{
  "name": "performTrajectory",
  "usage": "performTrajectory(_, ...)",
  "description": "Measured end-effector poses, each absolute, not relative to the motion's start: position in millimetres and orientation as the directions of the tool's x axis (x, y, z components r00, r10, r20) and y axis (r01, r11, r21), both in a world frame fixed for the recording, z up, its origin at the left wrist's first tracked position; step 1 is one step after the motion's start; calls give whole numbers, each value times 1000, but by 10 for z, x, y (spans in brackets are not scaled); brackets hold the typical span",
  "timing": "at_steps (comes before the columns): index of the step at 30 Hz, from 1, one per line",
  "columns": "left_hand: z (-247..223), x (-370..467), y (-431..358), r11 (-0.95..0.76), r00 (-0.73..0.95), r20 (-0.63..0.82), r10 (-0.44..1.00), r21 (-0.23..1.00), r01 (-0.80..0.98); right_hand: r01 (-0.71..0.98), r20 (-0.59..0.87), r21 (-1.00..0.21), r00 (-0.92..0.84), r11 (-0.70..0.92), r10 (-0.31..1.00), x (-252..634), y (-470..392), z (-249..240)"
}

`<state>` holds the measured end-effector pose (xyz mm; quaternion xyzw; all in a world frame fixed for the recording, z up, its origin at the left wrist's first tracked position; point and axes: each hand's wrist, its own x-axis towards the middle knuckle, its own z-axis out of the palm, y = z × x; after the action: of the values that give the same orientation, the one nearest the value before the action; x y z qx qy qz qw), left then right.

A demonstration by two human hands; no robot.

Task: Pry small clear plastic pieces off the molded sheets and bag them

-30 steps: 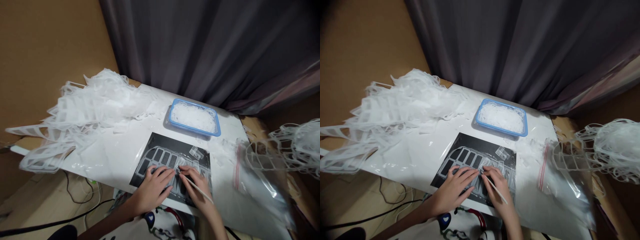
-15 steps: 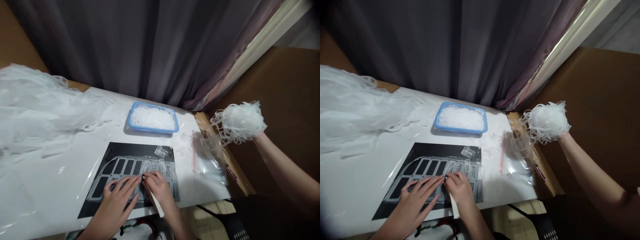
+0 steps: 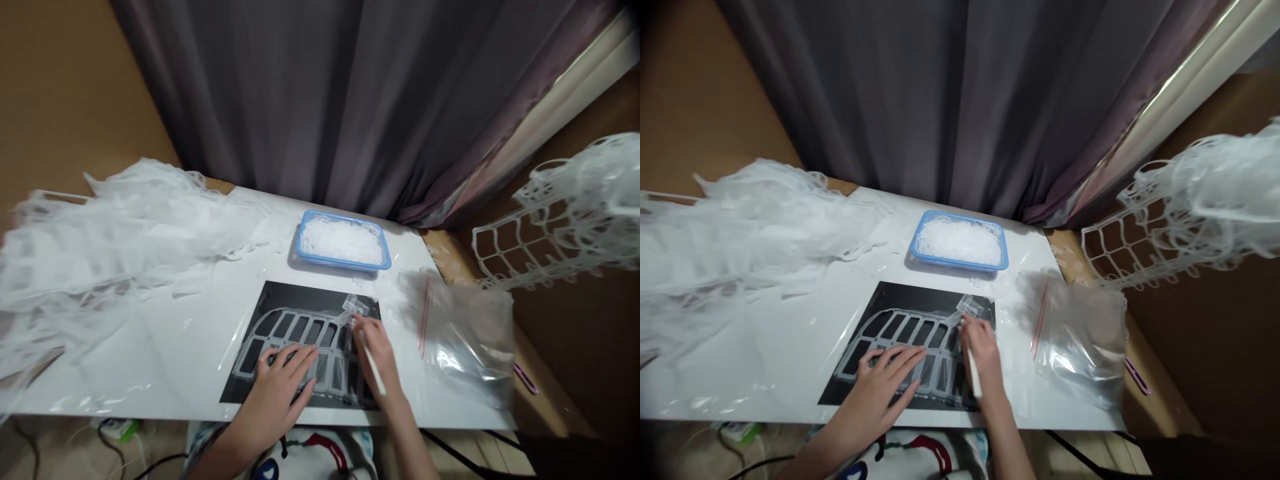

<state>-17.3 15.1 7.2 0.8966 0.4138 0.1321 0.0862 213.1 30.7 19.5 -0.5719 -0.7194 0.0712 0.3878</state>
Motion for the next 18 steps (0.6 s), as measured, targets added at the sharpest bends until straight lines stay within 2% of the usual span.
performTrajectory(5, 129, -162, 133, -628, 619, 129, 775, 268, 730, 761, 441, -638, 239, 115, 865, 2429, 463, 384)
performTrajectory(7, 133, -157, 122, -632, 622, 128, 773, 253, 733, 747, 439, -660, 295, 82, 849, 2468, 475, 431)
performTrajectory(10, 118, -143, 103, -638, 625, 134, 769, 224, 737, 712, 389, -694, 241, 110, 889, 2441, 424, 477)
performTrajectory(13, 144, -102, 96, -652, 644, 125, 754, 252, 715, 589, 209, -799, 84, 121, 974, 2355, 316, 484)
performTrajectory(15, 255, -60, 100, -660, 672, 111, 732, 361, 659, 492, 100, -866, -6, 90, 995, 2292, 240, 455)
performTrajectory(18, 630, -9, 101, -583, 756, 112, 645, 712, 391, 399, 12, -917, -31, 23, 999, 2220, 161, 373)
